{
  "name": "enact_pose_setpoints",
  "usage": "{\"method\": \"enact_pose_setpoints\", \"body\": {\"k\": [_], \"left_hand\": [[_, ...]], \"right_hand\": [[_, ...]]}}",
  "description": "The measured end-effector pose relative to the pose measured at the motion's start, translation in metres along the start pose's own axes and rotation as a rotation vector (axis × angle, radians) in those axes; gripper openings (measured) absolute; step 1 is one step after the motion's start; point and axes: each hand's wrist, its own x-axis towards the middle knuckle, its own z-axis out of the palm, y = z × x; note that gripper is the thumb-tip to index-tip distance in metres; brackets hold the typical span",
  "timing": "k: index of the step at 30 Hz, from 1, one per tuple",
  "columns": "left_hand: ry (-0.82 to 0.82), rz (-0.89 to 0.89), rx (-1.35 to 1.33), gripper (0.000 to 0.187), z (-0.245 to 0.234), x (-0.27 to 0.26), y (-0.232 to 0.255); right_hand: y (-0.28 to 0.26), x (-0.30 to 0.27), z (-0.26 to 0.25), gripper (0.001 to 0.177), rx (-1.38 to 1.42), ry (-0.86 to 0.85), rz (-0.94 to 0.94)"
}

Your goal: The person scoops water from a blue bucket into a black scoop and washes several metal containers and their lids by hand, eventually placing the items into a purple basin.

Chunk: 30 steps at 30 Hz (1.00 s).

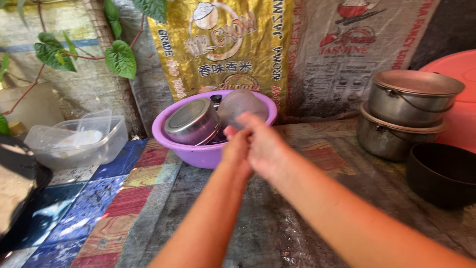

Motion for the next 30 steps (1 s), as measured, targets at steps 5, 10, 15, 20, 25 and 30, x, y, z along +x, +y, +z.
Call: {"method": "enact_pose_setpoints", "body": {"k": [5,10,15,20,25,30], "left_hand": [[0.141,0.347,0.562,0.037,-0.014,0.001,0.019],[0.385,0.837,1.363,0.048,-0.009,-0.04,0.069],[0.108,0.752,1.424,0.048,0.009,-0.023,0.018],[-0.121,0.596,1.35,0.041,0.039,-0.027,-0.054],[-0.381,0.512,1.258,0.033,0.08,-0.038,-0.125],[-0.657,0.248,1.164,0.033,0.122,-0.076,-0.187]], "right_hand": [[-0.013,-0.009,0.007,0.04,-0.089,-0.175,-0.01],[-0.102,-0.038,-0.056,0.065,-0.783,0.035,-0.227],[-0.182,-0.072,-0.208,0.078,-1.582,0.828,-0.592],[-0.242,-0.182,-0.327,0.104,-1.846,1.226,-0.193],[-0.228,-0.245,-0.378,0.111,-1.861,1.313,0.151],[-0.226,-0.269,-0.392,0.095,-1.813,1.188,0.011]]}}
